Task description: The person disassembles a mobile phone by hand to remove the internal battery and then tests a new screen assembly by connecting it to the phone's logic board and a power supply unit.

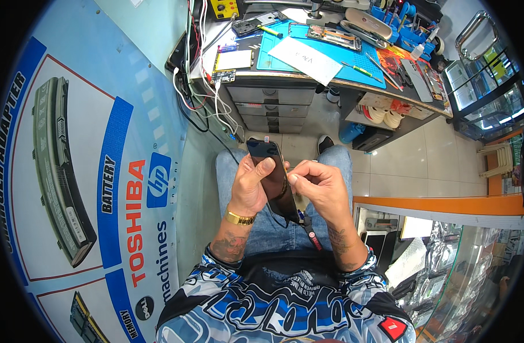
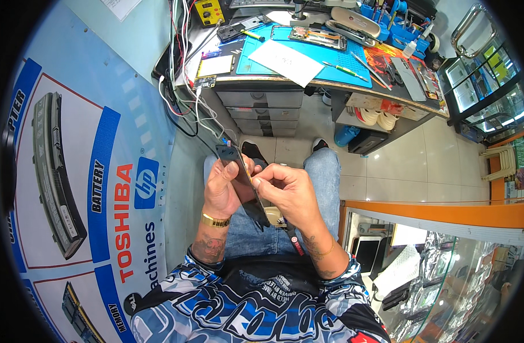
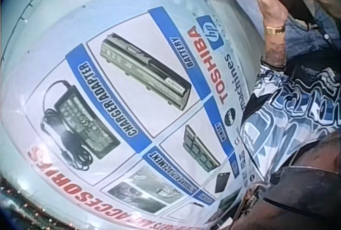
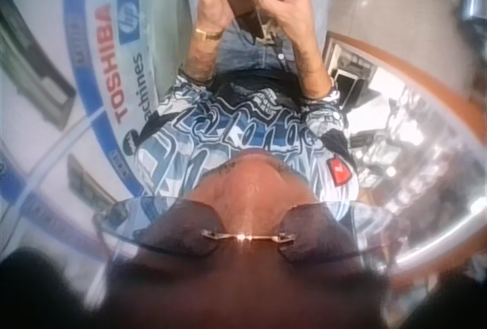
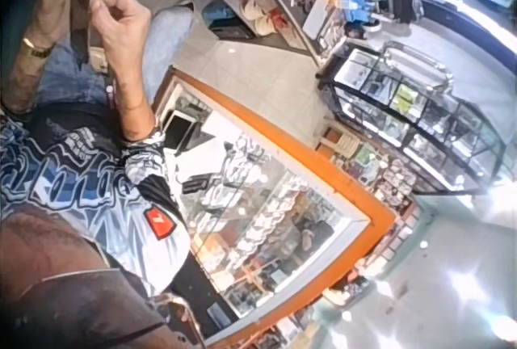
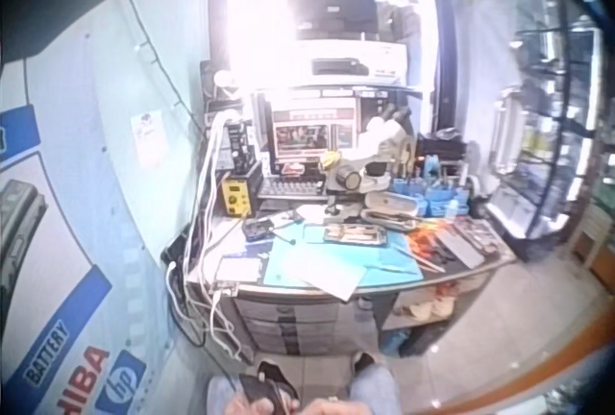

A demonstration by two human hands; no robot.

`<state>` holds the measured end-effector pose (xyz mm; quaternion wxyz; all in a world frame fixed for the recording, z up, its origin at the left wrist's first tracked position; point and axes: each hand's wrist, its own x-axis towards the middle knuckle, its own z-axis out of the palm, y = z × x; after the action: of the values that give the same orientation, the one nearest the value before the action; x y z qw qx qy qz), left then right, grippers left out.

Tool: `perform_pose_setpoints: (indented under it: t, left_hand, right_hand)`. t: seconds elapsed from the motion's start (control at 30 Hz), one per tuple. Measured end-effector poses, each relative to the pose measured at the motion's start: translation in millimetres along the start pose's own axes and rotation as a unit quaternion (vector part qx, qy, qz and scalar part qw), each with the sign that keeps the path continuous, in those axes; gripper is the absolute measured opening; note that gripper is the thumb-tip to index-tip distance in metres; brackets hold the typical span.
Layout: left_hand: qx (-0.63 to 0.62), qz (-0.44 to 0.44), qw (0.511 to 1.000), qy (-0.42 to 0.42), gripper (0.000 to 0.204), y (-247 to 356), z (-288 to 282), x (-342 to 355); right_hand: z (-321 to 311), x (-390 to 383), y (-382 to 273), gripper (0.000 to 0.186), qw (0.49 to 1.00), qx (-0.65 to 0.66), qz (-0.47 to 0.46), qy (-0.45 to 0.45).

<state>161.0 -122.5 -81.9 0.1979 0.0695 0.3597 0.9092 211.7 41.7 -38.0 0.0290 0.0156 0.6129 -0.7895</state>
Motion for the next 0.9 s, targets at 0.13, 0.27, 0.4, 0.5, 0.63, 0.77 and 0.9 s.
perform_pose_setpoints:
  t: [0.13, 0.27, 0.4, 0.5, 0.63, 0.77, 0.9]
  left_hand:
    - [-0.004, -0.005, 1.0, 0.003, 0.029, -1.8, -1.1, 0.8]
    - [-0.02, -0.006, 1.0, -0.007, 0.025, -4.9, -5.8, 1.5]
    - [-0.05, -0.006, 0.999, -0.019, 0.022, -7.9, -9.1, 2.9]
    - [-0.043, -0.009, 0.999, -0.009, 0.022, -6.7, -7.3, 1.8]
    - [-0.036, -0.013, 0.999, -0.009, 0.023, -5.4, -6.0, 1.5]
    - [-0.03, -0.006, 1.0, 0.001, 0.02, -5.5, -1.7, 1.9]
    - [-0.005, -0.021, 1.0, -0.005, 0.026, -1.5, -1.4, 0.7]
  right_hand:
    - [-0.7, 0.2, 0.7, 0.009, 1.0, 0.007, 0.001, 0.002]
    - [-1.5, -0.3, 0.9, 0.01, 1.0, 0.0, 0.003, 0.006]
    - [-1.7, -0.7, 0.2, 0.009, 1.0, -0.009, 0.002, 0.012]
    - [-2.2, -0.7, 1.8, 0.009, 1.0, -0.005, 0.002, 0.013]
    - [-2.9, -0.8, 2.3, 0.01, 1.0, -0.009, 0.0, 0.012]
    - [-4.5, -1.0, 5.0, 0.009, 1.0, -0.009, -0.004, 0.015]
    - [-4.3, -1.8, 3.6, 0.009, 1.0, 0.019, 0.001, 0.009]
